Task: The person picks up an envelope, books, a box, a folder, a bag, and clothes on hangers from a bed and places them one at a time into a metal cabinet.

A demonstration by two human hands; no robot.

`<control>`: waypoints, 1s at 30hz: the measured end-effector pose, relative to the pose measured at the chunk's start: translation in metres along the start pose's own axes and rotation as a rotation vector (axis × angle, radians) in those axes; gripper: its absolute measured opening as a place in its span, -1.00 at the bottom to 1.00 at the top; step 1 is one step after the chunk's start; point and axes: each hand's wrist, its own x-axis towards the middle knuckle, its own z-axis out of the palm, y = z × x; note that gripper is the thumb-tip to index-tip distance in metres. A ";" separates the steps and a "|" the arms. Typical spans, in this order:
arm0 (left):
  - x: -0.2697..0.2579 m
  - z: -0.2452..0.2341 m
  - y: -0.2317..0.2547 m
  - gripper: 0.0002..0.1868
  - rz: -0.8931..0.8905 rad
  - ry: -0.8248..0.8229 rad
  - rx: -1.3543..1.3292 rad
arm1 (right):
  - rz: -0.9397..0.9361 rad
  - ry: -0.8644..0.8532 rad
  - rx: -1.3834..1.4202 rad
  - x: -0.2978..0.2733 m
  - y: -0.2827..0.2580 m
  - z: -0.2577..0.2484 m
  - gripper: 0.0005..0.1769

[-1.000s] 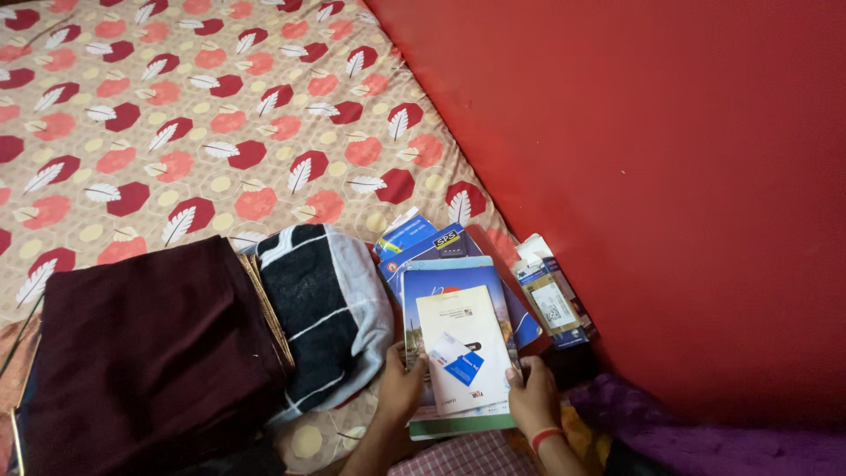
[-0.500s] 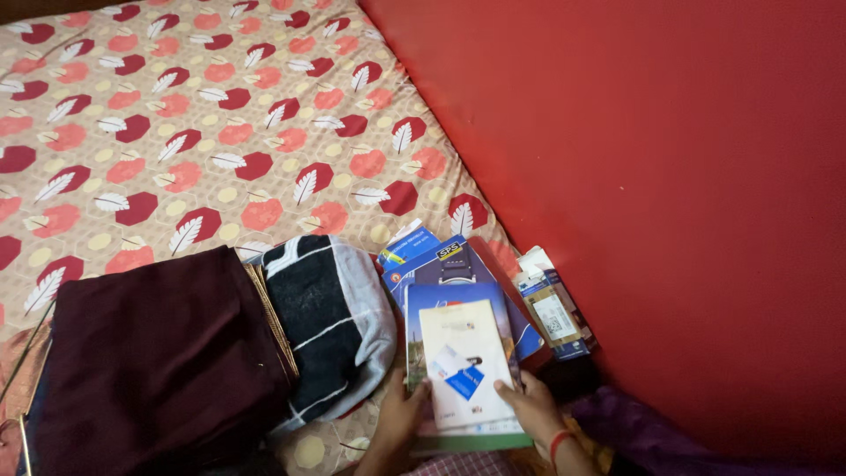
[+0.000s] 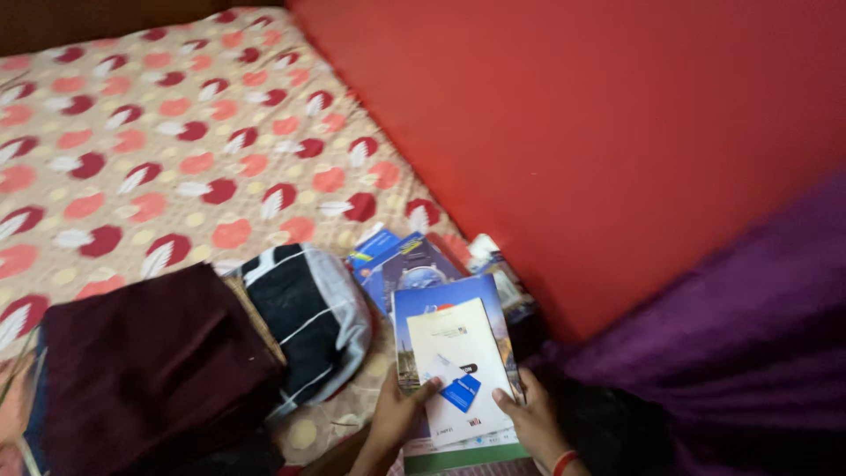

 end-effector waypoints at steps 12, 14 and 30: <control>-0.163 0.075 0.086 -0.37 0.110 -0.162 -0.039 | -0.107 0.122 -0.026 -0.197 -0.189 -0.041 -0.70; -0.189 0.086 0.090 -0.37 0.153 -0.211 -0.038 | -0.048 0.182 -0.058 -0.231 -0.205 -0.051 -0.69; -0.376 0.247 0.092 -0.39 0.249 -0.748 -0.116 | -0.180 0.404 0.214 -0.498 -0.248 -0.196 -0.29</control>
